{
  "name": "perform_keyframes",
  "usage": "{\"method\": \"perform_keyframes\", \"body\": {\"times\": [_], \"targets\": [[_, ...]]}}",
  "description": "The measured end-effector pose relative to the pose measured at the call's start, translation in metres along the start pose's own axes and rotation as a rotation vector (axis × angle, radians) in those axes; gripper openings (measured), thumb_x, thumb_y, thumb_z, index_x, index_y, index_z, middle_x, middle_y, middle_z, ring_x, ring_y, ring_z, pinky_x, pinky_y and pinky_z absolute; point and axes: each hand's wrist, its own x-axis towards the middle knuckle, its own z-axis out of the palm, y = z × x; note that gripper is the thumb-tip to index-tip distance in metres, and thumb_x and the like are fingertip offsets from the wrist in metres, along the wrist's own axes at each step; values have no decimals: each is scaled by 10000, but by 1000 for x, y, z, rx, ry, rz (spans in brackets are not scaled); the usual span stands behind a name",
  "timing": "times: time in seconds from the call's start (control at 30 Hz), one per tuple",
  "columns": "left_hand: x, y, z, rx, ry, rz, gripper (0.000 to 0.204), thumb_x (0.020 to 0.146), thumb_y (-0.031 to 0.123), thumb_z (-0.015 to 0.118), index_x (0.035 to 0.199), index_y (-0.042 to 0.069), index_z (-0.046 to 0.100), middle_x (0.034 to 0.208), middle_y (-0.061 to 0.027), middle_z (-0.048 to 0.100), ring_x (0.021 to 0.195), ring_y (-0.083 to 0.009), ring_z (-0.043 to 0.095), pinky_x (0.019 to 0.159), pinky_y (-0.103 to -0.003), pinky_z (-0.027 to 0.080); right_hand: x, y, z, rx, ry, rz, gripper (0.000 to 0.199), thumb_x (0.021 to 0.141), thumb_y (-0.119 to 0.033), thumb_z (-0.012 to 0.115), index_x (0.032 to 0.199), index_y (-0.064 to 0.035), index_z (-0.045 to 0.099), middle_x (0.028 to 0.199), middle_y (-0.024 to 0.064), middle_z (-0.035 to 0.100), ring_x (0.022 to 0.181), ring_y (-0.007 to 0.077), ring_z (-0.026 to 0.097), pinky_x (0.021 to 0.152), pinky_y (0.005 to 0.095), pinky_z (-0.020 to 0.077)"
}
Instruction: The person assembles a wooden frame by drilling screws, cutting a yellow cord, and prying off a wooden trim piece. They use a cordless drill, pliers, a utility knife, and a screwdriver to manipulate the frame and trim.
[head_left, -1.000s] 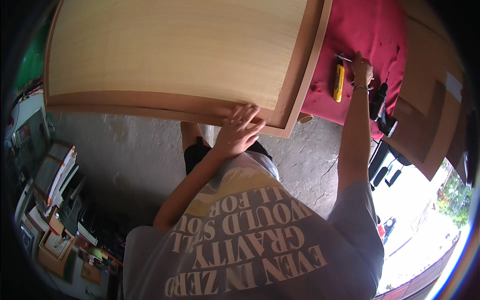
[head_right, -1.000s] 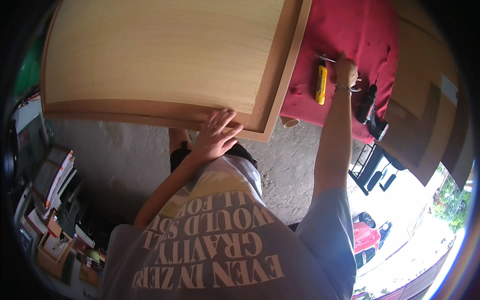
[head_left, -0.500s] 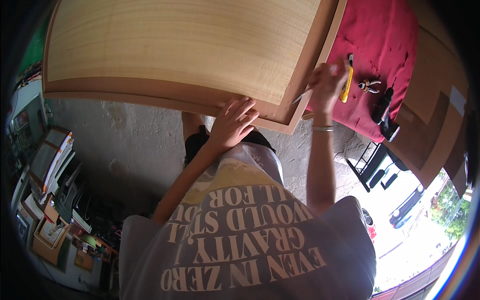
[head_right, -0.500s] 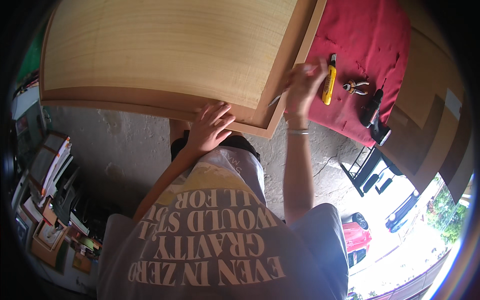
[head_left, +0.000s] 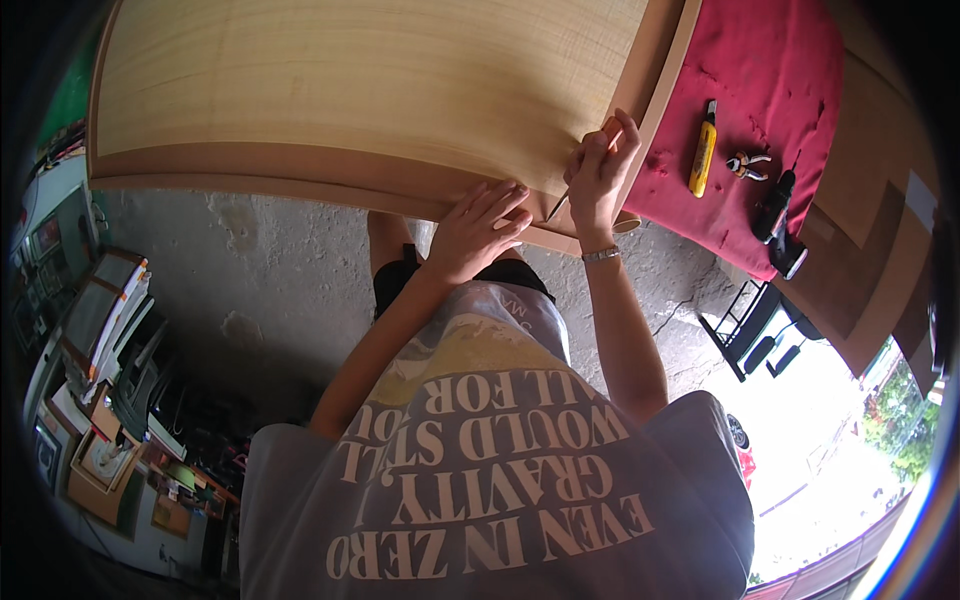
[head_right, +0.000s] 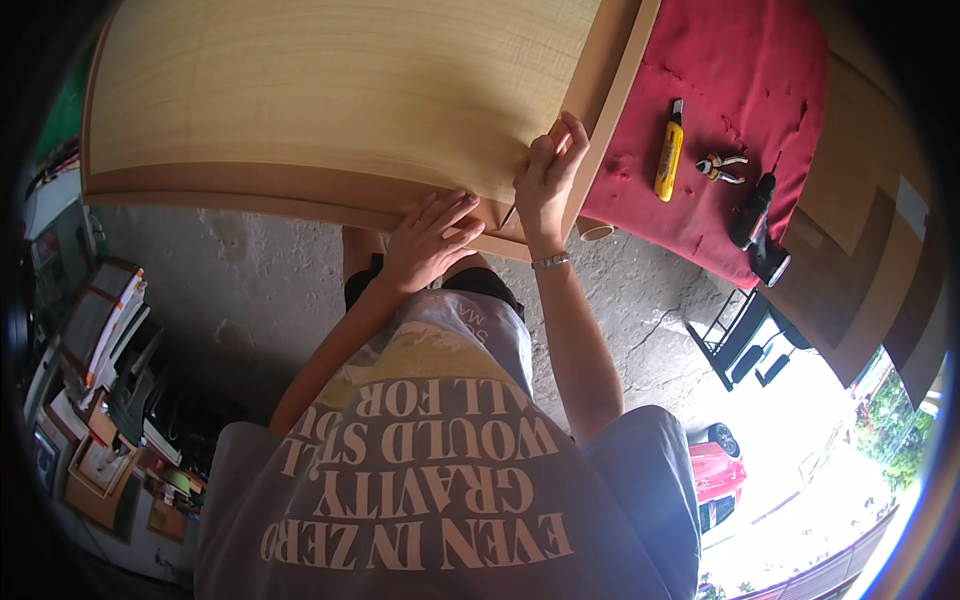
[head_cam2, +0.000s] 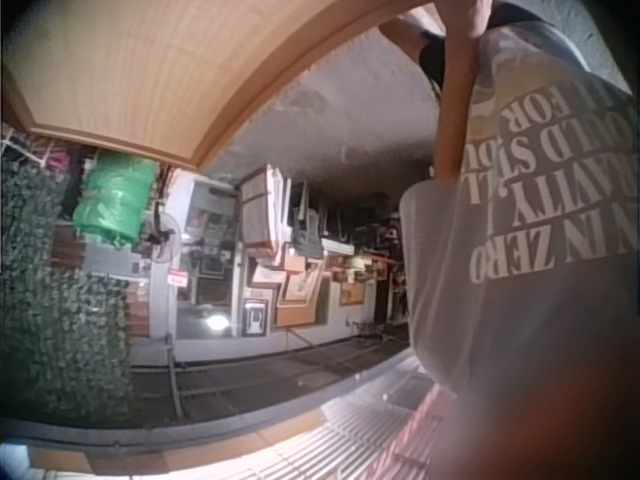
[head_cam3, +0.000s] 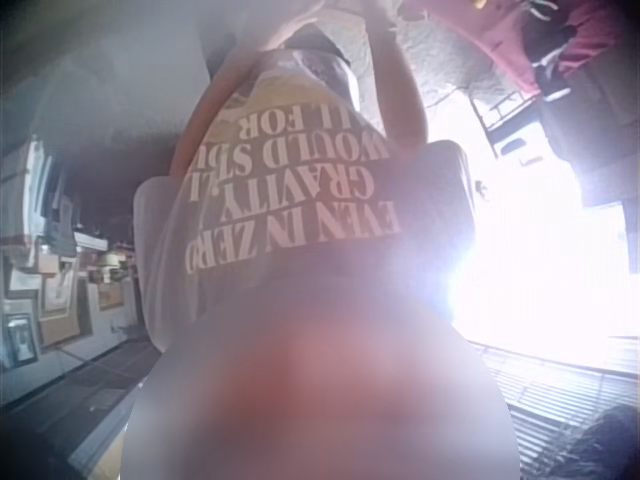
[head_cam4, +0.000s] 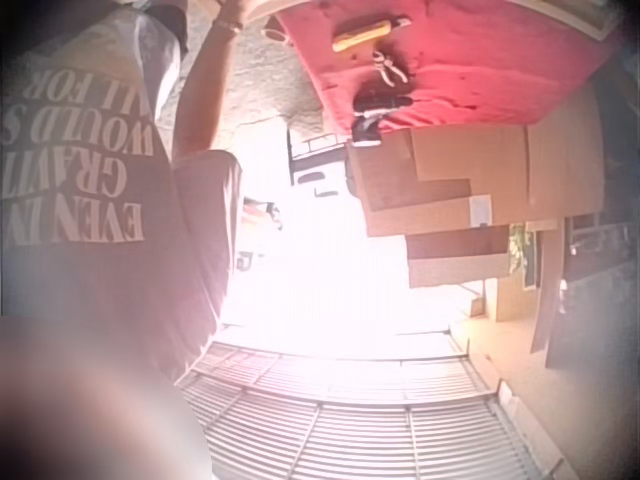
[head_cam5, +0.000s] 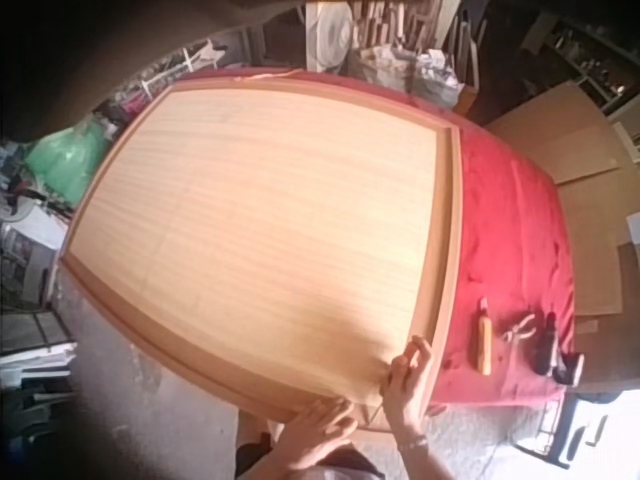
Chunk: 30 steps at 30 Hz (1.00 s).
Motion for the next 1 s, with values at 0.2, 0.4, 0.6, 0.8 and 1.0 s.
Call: {"method": "perform_keyframes", "body": {"times": [0.2,0.4,0.6,0.8,1.0], "targets": [[-3,-1,3,2,-12,-25,690,760,310,846,1374,249,539,1553,-42,480,1424,-256,469,1175,-472,381,2,-2,3,-57,19,-8,314,1114,-179,410,1423,-157,358,784,-16,453,527,33,388,419,202,337],[-3,-2,3,7,-17,-4,513,808,249,806,1253,192,559,1500,-67,519,1385,-277,502,1159,-491,392,2,2,4,-76,-8,-14,314,1110,-166,413,1419,-148,362,784,-13,465,528,38,390,426,205,344],[0,-1,3,14,13,-5,474,819,243,803,1234,194,578,1469,-58,554,1370,-261,522,1155,-478,400,6,-1,10,-291,-29,-135,311,1097,-165,432,1405,-130,402,813,19,520,537,52,441,432,233,384],[1,-2,2,32,-13,-8,427,834,252,794,1221,196,623,1448,-49,578,1359,-254,536,1153,-469,402,2,-15,14,-459,-65,-17,350,1071,-142,467,1409,-100,388,1018,174,668,621,260,663,506,397,534],[1,-1,2,29,19,-12,387,844,253,782,1203,195,652,1439,-43,590,1367,-240,528,1151,-464,404,3,-11,26,-733,-32,-201,385,1039,-123,503,1408,-98,395,1090,248,702,752,408,705,603,505,568]]}}
